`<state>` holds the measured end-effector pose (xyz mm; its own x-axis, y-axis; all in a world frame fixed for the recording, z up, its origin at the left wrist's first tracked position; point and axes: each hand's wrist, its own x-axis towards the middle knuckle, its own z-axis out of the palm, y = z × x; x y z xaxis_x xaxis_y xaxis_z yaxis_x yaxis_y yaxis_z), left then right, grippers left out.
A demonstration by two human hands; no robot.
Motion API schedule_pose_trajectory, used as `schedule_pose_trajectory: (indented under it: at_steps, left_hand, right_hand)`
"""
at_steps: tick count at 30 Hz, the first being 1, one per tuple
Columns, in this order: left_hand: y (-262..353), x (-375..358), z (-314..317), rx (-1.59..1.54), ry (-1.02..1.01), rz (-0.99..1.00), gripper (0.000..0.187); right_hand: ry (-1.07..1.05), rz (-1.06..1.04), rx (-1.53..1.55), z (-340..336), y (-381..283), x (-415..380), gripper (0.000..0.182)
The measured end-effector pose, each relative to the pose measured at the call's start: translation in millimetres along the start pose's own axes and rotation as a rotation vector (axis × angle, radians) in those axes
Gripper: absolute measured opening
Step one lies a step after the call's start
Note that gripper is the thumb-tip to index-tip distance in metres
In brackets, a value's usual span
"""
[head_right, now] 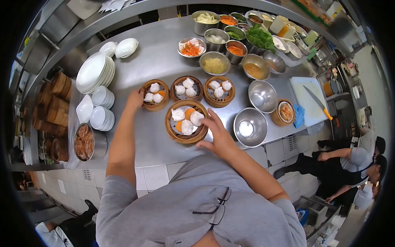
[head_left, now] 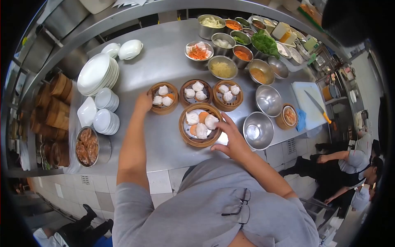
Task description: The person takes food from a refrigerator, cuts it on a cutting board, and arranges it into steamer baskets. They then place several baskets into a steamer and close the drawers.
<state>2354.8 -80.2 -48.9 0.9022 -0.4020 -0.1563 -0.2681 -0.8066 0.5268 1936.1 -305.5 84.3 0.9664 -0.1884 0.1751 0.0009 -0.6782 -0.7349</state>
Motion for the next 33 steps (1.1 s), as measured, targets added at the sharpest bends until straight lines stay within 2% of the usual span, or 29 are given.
schedule_pose_trajectory:
  at_steps: [1,3,4,5,7,8,12,14,18,21,23,25,27,29,30,32,33]
  left_hand:
    - [-0.2,-0.2,1.9,-0.032,0.009,-0.005,0.049]
    - [11.9,-13.0,-12.0,-0.030,0.013,-0.026,0.041]
    - [24.3,-26.3,-27.0,0.007,0.006,-0.042,0.037]
    - [31.7,-37.5,-38.1,0.076,0.090,0.032,0.037]
    - [45.7,-56.3,-69.3,0.169,0.211,0.154,0.034]
    - [54.3,-64.9,-88.5,0.190,0.249,0.198,0.033]
    - [108.2,-124.7,-159.0,0.036,0.217,0.271,0.030]
    - [130.6,-151.1,-166.4,-0.055,0.213,0.296,0.030]
    - [160.1,-188.3,-147.2,-0.176,0.058,0.355,0.031]
    - [180.0,-210.3,-120.6,-0.164,-0.097,0.339,0.030]
    - [185.7,-219.1,-101.0,-0.156,-0.101,0.350,0.030]
    - [190.0,-224.6,-85.9,-0.195,-0.084,0.304,0.030]
    - [190.8,-227.6,-78.1,-0.256,-0.038,0.364,0.030]
    - [191.3,-231.3,-76.4,-0.422,-0.076,0.233,0.035]
    - [175.7,-226.2,-62.8,-0.419,-0.078,0.235,0.035]
    - [132.5,-209.2,-24.9,-0.696,-0.045,0.211,0.056]
    - [134.3,-213.8,-23.1,-0.691,-0.053,0.220,0.056]
  right_hand:
    - [0.009,0.009,-0.002,2.2,3.7,-3.9,0.074]
    - [0.077,0.252,0.453,16.2,23.4,-12.1,0.096]
    - [0.101,0.341,0.525,26.5,38.3,-15.2,0.088]
    - [0.117,0.349,0.527,26.6,43.8,-15.9,0.088]
    - [-0.087,0.613,0.640,22.1,52.2,-11.4,0.072]
    - [-0.101,0.609,0.663,4.6,19.3,-4.0,0.071]
    - [-0.139,0.660,0.681,-2.3,17.3,4.0,0.071]
    - [-0.171,0.705,0.733,-1.0,20.2,5.6,0.069]
    - [-0.137,0.810,0.754,11.9,31.5,0.8,0.075]
    - [-0.081,0.829,0.943,16.4,30.2,4.0,0.084]
    - [-0.047,0.833,0.976,14.4,25.2,6.7,0.091]
    - [-0.058,0.833,0.965,10.7,22.3,8.5,0.090]
    - [-0.071,0.835,0.954,8.8,18.2,8.3,0.090]
    - [-0.073,0.837,0.960,8.2,14.9,9.4,0.091]
    - [-0.069,0.837,0.963,8.5,16.6,9.0,0.091]
    - [-0.091,0.808,0.977,10.0,23.8,8.9,0.093]
    - [-0.079,0.807,0.982,12.4,28.4,10.3,0.093]
